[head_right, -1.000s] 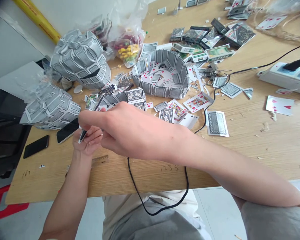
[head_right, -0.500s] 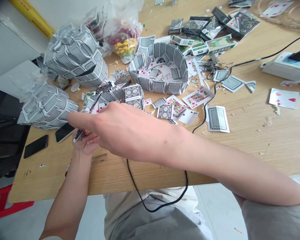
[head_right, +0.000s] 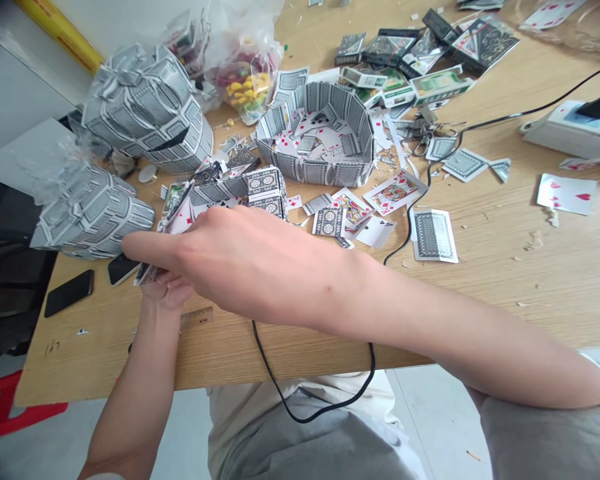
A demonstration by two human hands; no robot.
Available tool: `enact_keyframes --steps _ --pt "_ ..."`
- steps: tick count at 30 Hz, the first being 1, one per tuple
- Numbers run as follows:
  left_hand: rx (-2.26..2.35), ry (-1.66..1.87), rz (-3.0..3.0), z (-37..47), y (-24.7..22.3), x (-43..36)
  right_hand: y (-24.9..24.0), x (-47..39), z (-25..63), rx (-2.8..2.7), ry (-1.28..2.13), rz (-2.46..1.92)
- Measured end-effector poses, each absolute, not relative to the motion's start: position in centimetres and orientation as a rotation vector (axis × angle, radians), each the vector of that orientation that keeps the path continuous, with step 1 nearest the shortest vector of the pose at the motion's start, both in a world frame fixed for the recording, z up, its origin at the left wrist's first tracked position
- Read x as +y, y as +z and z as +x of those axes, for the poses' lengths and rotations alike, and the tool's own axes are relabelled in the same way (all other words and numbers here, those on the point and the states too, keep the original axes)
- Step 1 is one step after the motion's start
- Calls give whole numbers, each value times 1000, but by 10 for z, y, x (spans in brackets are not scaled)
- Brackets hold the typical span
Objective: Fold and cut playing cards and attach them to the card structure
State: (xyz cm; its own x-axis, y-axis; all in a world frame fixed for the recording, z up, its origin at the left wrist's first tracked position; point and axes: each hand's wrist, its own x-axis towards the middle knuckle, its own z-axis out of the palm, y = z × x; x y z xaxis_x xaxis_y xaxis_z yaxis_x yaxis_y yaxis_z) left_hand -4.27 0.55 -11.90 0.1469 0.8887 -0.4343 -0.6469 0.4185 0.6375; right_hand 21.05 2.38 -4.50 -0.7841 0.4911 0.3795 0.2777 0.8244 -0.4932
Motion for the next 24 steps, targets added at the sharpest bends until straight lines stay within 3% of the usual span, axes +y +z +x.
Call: enact_keyframes --steps 17,24 --pt "860 1070 539 -44 -119 4 -41 22 211 -2498 660 -622" --pt "783 1074 643 -41 -112 6 -23 27 226 -2341 1018 -566"
